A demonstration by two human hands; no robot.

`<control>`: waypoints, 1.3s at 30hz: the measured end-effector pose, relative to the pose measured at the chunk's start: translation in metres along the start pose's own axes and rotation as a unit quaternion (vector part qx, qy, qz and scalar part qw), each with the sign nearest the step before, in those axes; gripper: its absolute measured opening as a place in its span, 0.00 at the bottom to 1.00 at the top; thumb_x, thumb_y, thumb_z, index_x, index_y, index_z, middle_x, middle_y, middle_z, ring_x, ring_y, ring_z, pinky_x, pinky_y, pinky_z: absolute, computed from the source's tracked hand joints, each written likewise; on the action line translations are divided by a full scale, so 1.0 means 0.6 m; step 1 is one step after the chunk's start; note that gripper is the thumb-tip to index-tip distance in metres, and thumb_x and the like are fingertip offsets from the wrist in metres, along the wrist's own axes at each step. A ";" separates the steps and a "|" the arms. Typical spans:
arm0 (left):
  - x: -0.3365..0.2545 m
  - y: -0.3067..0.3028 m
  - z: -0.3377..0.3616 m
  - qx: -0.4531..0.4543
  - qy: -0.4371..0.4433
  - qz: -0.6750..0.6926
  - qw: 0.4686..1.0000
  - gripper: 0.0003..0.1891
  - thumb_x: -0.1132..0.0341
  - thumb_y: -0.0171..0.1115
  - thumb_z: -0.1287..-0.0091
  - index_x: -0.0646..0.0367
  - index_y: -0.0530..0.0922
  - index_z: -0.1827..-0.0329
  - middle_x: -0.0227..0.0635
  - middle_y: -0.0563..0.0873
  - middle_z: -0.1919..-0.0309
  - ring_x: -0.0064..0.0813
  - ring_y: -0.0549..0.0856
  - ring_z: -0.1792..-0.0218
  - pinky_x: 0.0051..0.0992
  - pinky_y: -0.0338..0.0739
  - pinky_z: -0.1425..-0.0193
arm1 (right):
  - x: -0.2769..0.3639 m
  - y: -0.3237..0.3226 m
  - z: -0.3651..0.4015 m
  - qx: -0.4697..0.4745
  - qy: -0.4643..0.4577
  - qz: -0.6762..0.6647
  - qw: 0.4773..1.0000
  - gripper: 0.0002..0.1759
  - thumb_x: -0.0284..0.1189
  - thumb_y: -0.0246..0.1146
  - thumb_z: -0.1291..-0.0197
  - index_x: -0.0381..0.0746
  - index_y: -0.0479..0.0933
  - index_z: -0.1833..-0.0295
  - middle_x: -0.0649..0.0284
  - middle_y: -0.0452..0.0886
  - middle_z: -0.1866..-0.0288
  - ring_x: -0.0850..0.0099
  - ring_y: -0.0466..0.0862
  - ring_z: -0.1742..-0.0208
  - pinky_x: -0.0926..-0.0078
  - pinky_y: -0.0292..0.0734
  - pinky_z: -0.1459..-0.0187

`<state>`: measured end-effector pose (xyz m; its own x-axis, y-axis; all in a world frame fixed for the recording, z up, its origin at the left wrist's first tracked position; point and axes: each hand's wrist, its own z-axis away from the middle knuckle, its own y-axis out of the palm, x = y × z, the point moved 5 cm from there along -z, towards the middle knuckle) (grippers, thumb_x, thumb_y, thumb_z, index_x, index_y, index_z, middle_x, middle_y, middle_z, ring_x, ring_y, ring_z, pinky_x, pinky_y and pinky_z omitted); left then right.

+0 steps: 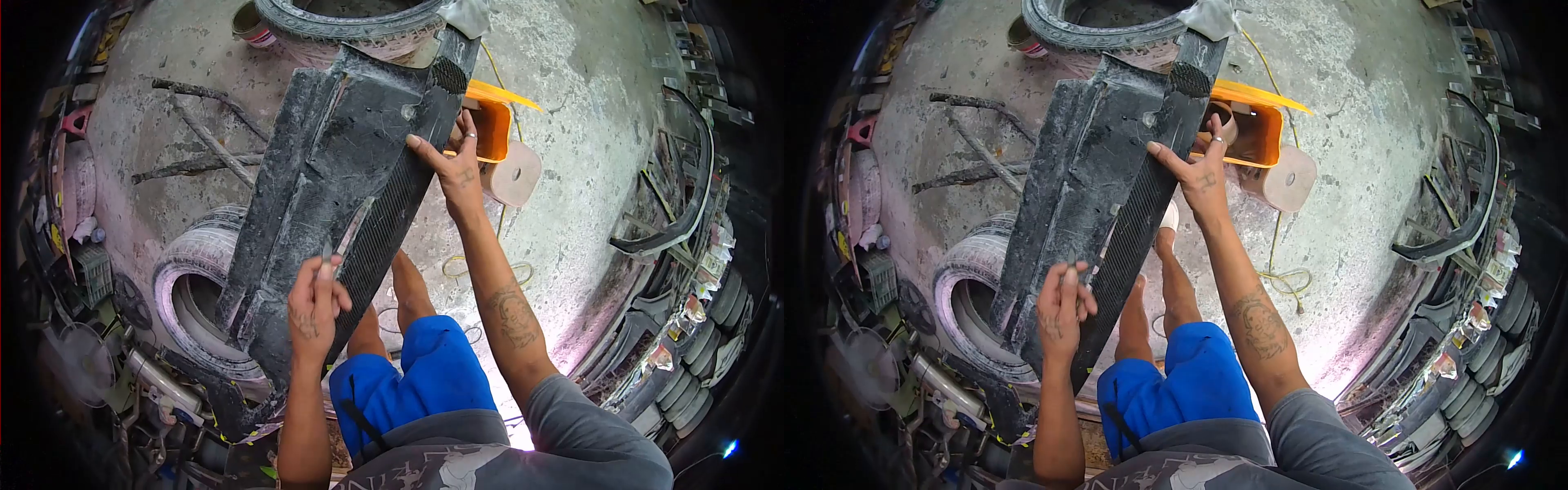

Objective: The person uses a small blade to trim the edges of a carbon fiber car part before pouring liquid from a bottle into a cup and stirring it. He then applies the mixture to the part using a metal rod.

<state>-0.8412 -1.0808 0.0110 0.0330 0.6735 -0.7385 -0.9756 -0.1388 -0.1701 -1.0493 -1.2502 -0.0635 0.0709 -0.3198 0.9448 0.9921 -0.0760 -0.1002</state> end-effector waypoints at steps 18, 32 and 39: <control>-0.084 0.142 -0.174 0.068 0.037 0.016 0.997 0.14 0.61 0.51 0.28 0.64 0.77 0.61 0.25 0.71 0.89 0.11 0.67 0.89 0.16 0.59 0.86 | 0.004 -0.032 -0.007 0.089 0.064 -0.077 0.991 0.41 0.26 0.70 0.48 0.33 0.57 0.31 0.53 0.65 0.34 0.67 0.73 0.41 0.69 0.69 0.40; -0.108 0.142 -0.176 0.088 0.034 -0.014 0.995 0.14 0.62 0.52 0.29 0.65 0.78 0.61 0.24 0.70 0.89 0.11 0.68 0.91 0.15 0.60 0.88 | 0.003 -0.033 -0.016 0.086 0.069 -0.037 0.993 0.42 0.25 0.72 0.52 0.32 0.58 0.32 0.54 0.67 0.38 0.68 0.73 0.44 0.69 0.69 0.41; -0.112 0.140 -0.178 0.091 0.014 -0.019 0.996 0.13 0.63 0.53 0.29 0.66 0.79 0.61 0.24 0.70 0.90 0.11 0.69 0.91 0.15 0.61 0.88 | 0.007 -0.033 -0.018 0.088 0.072 -0.038 0.993 0.42 0.27 0.73 0.53 0.33 0.59 0.33 0.53 0.67 0.37 0.65 0.72 0.42 0.68 0.72 0.43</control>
<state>-0.9023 -1.2151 -0.0233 0.0731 0.6552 -0.7519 -0.9967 0.0213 -0.0783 -1.0696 -1.2603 -0.0608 -0.0075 -0.4527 0.8916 0.9977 0.0565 0.0371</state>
